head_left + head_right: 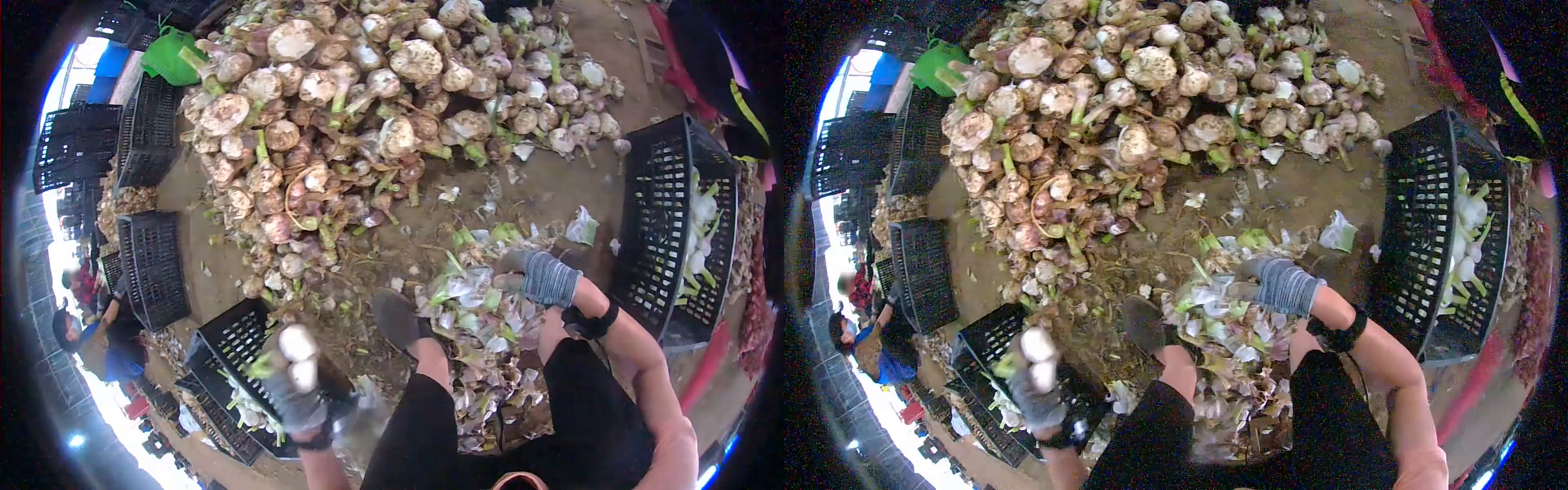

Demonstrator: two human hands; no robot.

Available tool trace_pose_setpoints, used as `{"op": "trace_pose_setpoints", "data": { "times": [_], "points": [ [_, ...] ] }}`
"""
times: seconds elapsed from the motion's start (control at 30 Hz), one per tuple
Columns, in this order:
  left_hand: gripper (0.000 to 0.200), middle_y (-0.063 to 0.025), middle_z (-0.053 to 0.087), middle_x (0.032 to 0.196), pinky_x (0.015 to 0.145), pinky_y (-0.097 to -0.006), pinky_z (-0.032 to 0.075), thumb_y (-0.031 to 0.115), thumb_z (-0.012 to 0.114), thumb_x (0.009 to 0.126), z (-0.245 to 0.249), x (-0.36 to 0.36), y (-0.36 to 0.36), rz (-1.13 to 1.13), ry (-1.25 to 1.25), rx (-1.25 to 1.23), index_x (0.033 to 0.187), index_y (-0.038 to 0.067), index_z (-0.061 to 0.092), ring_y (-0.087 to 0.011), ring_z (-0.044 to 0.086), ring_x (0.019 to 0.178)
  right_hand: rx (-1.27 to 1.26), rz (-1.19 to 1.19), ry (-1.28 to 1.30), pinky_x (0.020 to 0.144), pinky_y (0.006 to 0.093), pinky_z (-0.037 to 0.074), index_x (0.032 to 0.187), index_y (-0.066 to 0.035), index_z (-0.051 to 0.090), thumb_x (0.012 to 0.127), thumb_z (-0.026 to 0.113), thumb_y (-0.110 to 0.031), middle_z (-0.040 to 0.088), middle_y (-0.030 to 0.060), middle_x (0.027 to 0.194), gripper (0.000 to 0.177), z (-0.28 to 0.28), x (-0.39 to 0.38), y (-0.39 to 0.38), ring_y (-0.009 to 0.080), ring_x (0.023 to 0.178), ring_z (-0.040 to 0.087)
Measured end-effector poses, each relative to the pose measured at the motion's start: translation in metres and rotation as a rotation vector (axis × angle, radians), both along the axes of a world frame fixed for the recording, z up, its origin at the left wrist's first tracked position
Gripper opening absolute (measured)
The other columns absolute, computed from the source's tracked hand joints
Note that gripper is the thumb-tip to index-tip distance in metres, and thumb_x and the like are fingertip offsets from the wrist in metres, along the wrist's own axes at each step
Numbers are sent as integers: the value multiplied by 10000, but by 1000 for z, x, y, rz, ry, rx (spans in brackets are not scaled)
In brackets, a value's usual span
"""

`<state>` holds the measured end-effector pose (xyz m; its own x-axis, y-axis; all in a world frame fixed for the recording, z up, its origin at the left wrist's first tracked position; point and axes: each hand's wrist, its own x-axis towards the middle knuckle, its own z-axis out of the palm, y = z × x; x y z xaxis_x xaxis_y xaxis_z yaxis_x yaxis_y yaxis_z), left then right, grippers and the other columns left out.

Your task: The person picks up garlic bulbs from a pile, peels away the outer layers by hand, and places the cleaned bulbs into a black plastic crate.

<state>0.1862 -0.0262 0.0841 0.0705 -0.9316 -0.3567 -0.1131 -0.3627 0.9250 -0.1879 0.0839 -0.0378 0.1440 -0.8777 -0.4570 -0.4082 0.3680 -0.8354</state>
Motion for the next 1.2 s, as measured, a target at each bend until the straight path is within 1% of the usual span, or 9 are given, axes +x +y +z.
{"op": "trace_pose_setpoints", "data": {
  "times": [0.03,0.13,0.17,0.37,0.5,0.67,0.83,1.0,1.2],
  "points": [
    [315,-60,587,929,688,-270,493,241,530,868,11,33,9,-77,-485,-261,1076,7,555,-138,565,787,-24,4,40,729,375,469,956,-7,627,819,586,-387,632,191,857,406,-6,2,1,314,810,607],
    [375,-88,576,1035,816,-261,447,224,589,866,68,94,22,180,-202,81,1157,6,500,-158,542,934,22,0,89,732,389,468,948,-9,630,815,587,-386,629,198,856,402,4,5,-2,331,809,601],
    [392,-91,559,1062,831,-273,445,160,629,835,46,164,30,291,-658,-111,1160,-6,486,-176,539,948,17,3,113,732,391,468,948,-10,630,815,587,-386,629,200,856,402,5,5,-2,333,808,601],
    [417,-106,530,1146,912,-303,406,55,652,770,37,17,10,-3,-833,-444,1161,12,512,-191,501,1036,61,69,115,735,388,468,952,-5,630,813,577,-382,629,203,866,405,6,10,-7,334,814,603],
    [519,-139,555,1136,905,-342,420,172,697,735,-57,-71,-37,-542,-879,-305,1188,16,497,-262,524,1039,46,56,64,736,391,468,949,-4,629,816,573,-376,627,207,877,399,3,16,-5,345,815,600],
    [440,-173,594,929,792,-385,462,292,679,742,-203,-126,-80,-432,-1197,-448,1034,-4,534,-330,565,872,13,80,50,739,399,469,954,-10,620,819,566,-381,620,205,868,398,2,21,-7,353,817,597],
    [364,-156,572,794,741,-365,461,251,715,700,-187,-144,-74,-308,-1005,-519,913,20,531,-318,552,764,82,26,19,740,382,466,960,-7,611,826,568,-376,623,192,881,395,-2,25,-15,323,826,601],
    [522,-57,543,986,824,-275,433,115,758,675,-131,-157,-18,-291,206,-71,1102,31,469,-178,534,906,-27,-328,-251,743,350,466,1050,1,556,844,582,-353,628,143,892,411,7,28,-32,238,834,598],
    [551,-92,484,1077,897,-328,402,126,780,647,-83,-191,15,-660,-149,-397,1089,51,460,-216,496,978,-270,-588,-288,752,313,462,1067,-10,531,849,599,-322,610,89,895,386,11,36,-32,153,832,556]
  ]
}}
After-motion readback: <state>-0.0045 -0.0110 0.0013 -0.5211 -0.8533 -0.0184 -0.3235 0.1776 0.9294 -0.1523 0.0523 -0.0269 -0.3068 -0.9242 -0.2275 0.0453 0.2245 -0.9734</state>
